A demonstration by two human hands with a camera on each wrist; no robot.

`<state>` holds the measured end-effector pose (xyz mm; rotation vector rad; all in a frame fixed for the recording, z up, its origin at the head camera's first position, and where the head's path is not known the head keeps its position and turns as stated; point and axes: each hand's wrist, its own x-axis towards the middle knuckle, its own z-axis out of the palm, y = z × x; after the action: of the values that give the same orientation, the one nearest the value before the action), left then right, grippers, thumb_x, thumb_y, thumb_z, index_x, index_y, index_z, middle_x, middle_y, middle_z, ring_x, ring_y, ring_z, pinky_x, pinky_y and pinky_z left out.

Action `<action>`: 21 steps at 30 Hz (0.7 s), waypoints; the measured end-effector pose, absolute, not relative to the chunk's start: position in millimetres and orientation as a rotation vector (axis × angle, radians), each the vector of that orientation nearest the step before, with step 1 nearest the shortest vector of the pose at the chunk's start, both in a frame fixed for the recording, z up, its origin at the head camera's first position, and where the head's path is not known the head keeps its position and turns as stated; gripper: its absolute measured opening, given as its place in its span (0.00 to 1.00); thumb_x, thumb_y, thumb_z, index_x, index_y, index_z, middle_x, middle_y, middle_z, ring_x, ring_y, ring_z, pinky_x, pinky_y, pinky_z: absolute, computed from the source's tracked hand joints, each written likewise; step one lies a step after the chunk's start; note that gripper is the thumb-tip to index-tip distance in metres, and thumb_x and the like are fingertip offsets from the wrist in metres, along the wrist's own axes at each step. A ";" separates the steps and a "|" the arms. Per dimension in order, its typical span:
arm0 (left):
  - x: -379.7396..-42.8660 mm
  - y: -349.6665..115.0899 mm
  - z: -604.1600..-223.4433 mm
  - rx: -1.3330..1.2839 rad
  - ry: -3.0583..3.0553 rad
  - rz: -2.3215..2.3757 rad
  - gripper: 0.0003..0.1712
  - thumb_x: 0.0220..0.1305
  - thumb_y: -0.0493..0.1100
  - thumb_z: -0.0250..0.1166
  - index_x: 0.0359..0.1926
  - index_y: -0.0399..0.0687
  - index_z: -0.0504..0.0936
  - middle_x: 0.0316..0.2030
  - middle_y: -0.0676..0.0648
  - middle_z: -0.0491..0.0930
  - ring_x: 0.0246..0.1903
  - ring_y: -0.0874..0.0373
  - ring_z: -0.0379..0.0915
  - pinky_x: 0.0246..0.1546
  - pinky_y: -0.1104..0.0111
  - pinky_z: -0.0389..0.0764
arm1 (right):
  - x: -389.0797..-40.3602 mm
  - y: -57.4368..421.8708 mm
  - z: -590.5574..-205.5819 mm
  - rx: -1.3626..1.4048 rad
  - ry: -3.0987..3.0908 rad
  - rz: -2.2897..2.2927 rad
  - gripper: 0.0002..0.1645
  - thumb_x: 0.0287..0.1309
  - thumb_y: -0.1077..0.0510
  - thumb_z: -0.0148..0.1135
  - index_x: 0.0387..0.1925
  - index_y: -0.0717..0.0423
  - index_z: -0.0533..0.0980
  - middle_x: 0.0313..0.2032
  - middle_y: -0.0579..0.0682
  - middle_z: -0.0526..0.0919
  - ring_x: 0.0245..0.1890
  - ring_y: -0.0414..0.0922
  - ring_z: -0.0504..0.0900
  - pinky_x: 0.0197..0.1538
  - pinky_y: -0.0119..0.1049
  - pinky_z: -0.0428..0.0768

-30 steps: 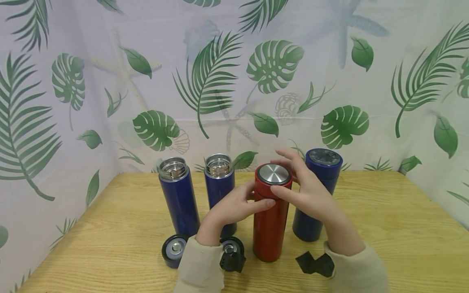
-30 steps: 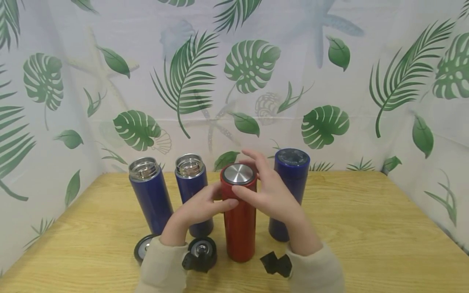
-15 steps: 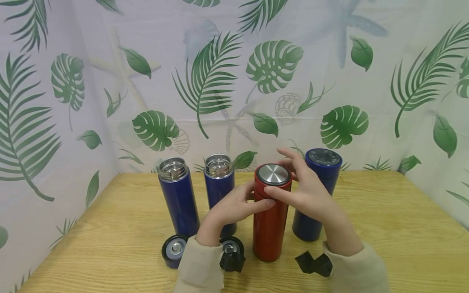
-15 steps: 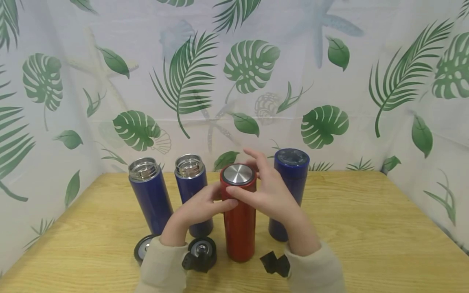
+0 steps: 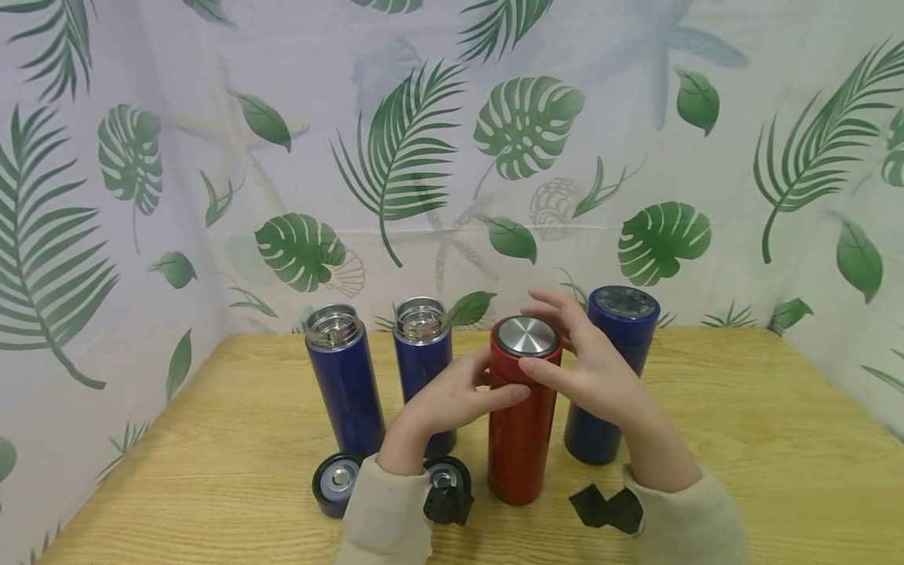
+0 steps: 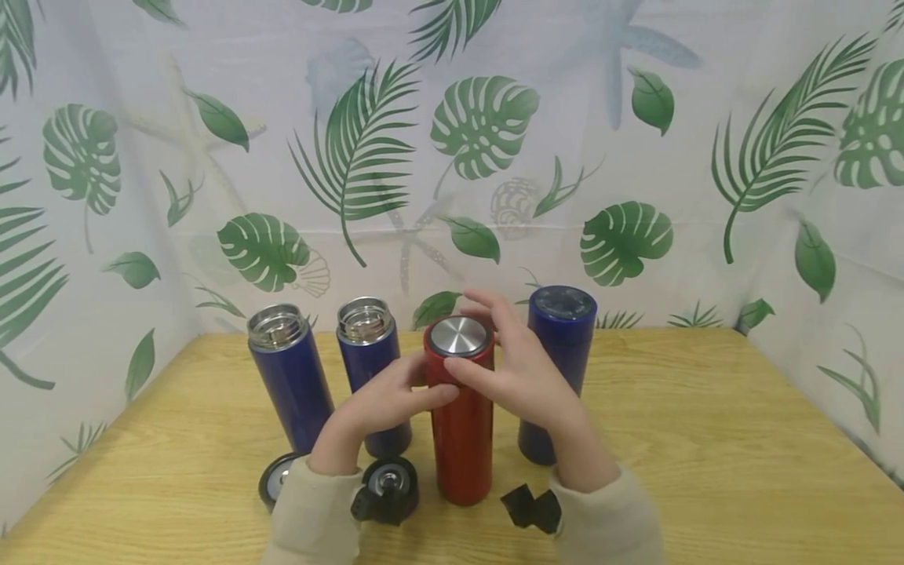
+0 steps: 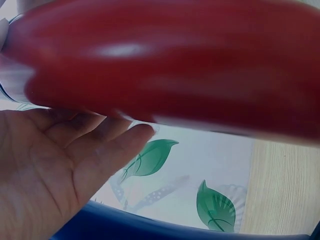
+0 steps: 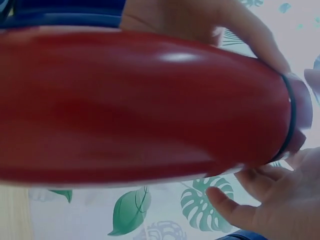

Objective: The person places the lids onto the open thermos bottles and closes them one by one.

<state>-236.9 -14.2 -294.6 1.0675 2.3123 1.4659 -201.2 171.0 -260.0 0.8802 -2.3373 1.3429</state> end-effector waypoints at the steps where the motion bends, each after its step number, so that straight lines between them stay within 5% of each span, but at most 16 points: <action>1: -236.3 -14.3 -294.2 1.070 2.311 1.468 0.30 0.57 0.55 0.58 0.59 0.50 0.65 0.48 0.52 0.73 0.48 0.59 0.69 0.42 0.68 0.72 | -201.4 171.9 -259.9 0.912 -2.322 1.364 0.36 0.51 0.64 0.59 0.60 0.58 0.54 0.53 0.61 0.68 0.52 0.54 0.69 0.53 0.57 0.62; 14: -236.3 -13.8 -293.9 1.072 2.304 1.464 0.31 0.57 0.57 0.57 0.59 0.49 0.65 0.48 0.53 0.73 0.47 0.61 0.69 0.42 0.69 0.72 | -199.4 168.8 -259.4 0.771 -2.360 1.324 0.42 0.46 0.60 0.65 0.61 0.54 0.54 0.48 0.57 0.72 0.49 0.52 0.71 0.53 0.59 0.61; 21: -238.6 -14.7 -294.4 1.093 2.312 1.445 0.33 0.56 0.59 0.56 0.59 0.50 0.65 0.48 0.53 0.73 0.46 0.61 0.68 0.42 0.69 0.72 | -200.5 161.4 -260.6 0.632 -2.381 1.195 0.45 0.40 0.55 0.70 0.60 0.54 0.57 0.40 0.55 0.72 0.42 0.50 0.72 0.43 0.49 0.73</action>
<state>-238.6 -14.7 -294.4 1.0925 2.3125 1.4453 -200.5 161.4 -260.6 0.6323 -2.3809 1.1948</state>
